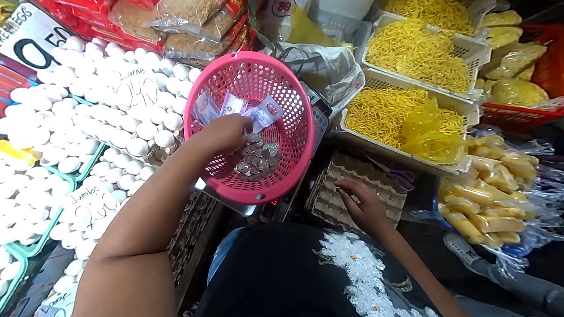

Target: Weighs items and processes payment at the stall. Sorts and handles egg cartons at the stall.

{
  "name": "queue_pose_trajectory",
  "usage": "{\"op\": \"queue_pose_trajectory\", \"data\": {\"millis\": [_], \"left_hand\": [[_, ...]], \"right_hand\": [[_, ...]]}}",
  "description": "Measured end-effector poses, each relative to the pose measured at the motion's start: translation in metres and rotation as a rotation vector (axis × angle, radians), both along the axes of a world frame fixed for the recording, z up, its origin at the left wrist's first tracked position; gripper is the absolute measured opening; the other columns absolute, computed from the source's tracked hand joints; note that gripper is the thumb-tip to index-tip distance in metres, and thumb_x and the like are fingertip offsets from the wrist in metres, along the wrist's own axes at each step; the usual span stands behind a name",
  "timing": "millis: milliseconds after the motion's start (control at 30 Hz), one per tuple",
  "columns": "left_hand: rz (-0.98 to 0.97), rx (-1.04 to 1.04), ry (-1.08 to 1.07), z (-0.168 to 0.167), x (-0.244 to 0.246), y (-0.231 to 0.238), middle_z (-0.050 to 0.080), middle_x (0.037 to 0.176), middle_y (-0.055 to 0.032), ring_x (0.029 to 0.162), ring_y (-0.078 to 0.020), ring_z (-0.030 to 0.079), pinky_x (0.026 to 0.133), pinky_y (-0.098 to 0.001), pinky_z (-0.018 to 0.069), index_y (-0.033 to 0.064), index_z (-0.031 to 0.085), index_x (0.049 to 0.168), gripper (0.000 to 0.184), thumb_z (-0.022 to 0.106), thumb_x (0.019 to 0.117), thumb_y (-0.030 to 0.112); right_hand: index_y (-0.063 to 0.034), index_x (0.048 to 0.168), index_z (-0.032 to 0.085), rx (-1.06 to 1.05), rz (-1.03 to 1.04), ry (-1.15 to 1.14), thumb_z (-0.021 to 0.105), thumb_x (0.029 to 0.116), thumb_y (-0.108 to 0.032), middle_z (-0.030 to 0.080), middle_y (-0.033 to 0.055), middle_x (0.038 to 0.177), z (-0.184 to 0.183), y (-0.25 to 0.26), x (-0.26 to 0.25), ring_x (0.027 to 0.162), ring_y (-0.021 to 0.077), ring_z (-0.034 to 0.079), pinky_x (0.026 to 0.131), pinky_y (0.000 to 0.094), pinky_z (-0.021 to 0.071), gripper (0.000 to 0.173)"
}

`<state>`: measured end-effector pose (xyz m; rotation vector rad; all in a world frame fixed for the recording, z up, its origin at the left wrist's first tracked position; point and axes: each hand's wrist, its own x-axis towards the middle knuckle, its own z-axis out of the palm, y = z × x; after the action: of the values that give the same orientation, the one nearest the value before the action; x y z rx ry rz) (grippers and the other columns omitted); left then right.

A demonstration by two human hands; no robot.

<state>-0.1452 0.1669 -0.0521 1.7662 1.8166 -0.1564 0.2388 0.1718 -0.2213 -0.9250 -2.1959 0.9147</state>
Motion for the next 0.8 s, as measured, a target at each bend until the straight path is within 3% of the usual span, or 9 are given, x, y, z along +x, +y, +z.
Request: {"op": "queue_pose_trajectory", "data": {"millis": [100,200,300,367,433,533,567,667,800], "left_hand": [[-0.058,-0.047,-0.019,0.002,0.001,0.000,0.068,0.112,-0.0195,0.107,-0.0360,0.065,0.096,-0.0569,0.0490,0.0047,0.068,0.124,0.024,0.061,0.1005,0.006],[-0.102,-0.087,0.040,-0.005,-0.005,-0.001,0.068,0.119,-0.0192,0.113,-0.0371,0.064,0.098,-0.0577,0.0490,0.0082,0.071,0.126,0.036,0.057,0.0957,-0.006],[-0.022,-0.008,0.229,-0.014,-0.019,-0.003,0.059,0.134,-0.0262,0.125,-0.0487,0.056,0.097,-0.0688,0.0453,0.0086,0.064,0.138,0.049,0.063,0.0908,-0.005],[0.021,0.008,0.300,-0.016,-0.024,-0.004,0.057,0.139,-0.0258,0.130,-0.0498,0.051,0.099,-0.0714,0.0413,0.0101,0.063,0.140,0.047,0.060,0.0940,-0.003],[-0.003,0.051,0.256,-0.014,-0.024,-0.006,0.060,0.137,-0.0228,0.130,-0.0457,0.053,0.101,-0.0673,0.0423,0.0098,0.066,0.135,0.040,0.057,0.0974,0.000],[-0.105,0.089,0.104,-0.007,-0.011,-0.011,0.067,0.113,-0.0206,0.111,-0.0394,0.064,0.096,-0.0586,0.0504,0.0033,0.073,0.113,0.019,0.064,0.0962,0.004],[-0.125,0.028,0.058,-0.003,-0.004,-0.013,0.068,0.110,-0.0189,0.108,-0.0365,0.065,0.095,-0.0564,0.0511,0.0033,0.073,0.111,0.016,0.065,0.0960,0.005],[-0.159,-0.069,0.015,-0.010,0.004,-0.017,0.067,0.115,-0.0202,0.110,-0.0372,0.065,0.096,-0.0563,0.0508,0.0052,0.069,0.124,0.030,0.066,0.0946,0.001],[-0.053,0.028,0.152,-0.023,-0.007,-0.019,0.065,0.112,-0.0240,0.109,-0.0434,0.064,0.090,-0.0611,0.0520,-0.0001,0.068,0.117,0.022,0.064,0.0948,-0.001]], "right_hand": [[0.0027,0.115,0.073,-0.001,-0.001,-0.006,0.052,0.1001,-0.013,0.071,0.0205,0.113,0.000,0.000,0.000,0.095,0.0198,0.071,0.086,0.0281,0.0579,0.029],[0.0032,0.115,0.072,0.008,0.004,-0.011,0.052,0.0989,-0.011,0.071,0.0210,0.112,0.002,0.001,0.000,0.093,0.0201,0.071,0.086,0.0285,0.0578,0.029],[0.0031,0.115,0.072,0.021,-0.003,-0.015,0.052,0.0980,-0.011,0.072,0.0212,0.112,0.003,0.000,0.000,0.092,0.0204,0.071,0.085,0.0289,0.0581,0.030],[0.0032,0.115,0.072,0.029,-0.004,-0.013,0.052,0.0979,-0.011,0.072,0.0209,0.111,0.004,0.000,0.002,0.092,0.0199,0.071,0.085,0.0282,0.0579,0.030],[0.0029,0.114,0.073,0.031,-0.005,-0.007,0.052,0.0979,-0.011,0.072,0.0205,0.111,0.003,0.001,0.003,0.092,0.0192,0.071,0.085,0.0273,0.0577,0.029],[0.0028,0.114,0.073,0.023,-0.010,-0.004,0.052,0.0977,-0.010,0.071,0.0209,0.112,0.003,0.000,0.005,0.093,0.0196,0.071,0.085,0.0277,0.0578,0.029],[0.0026,0.114,0.073,0.020,-0.013,-0.003,0.052,0.0978,-0.010,0.072,0.0204,0.112,0.003,0.000,0.005,0.093,0.0196,0.071,0.085,0.0277,0.0579,0.029],[0.0040,0.113,0.073,0.026,-0.006,-0.006,0.053,0.0972,-0.009,0.072,0.0211,0.111,0.006,0.000,0.004,0.094,0.0229,0.072,0.086,0.0315,0.0589,0.029],[0.0036,0.113,0.073,0.046,-0.008,-0.010,0.053,0.0971,-0.009,0.072,0.0205,0.111,0.004,0.000,0.006,0.094,0.0238,0.072,0.086,0.0329,0.0590,0.029]]}}
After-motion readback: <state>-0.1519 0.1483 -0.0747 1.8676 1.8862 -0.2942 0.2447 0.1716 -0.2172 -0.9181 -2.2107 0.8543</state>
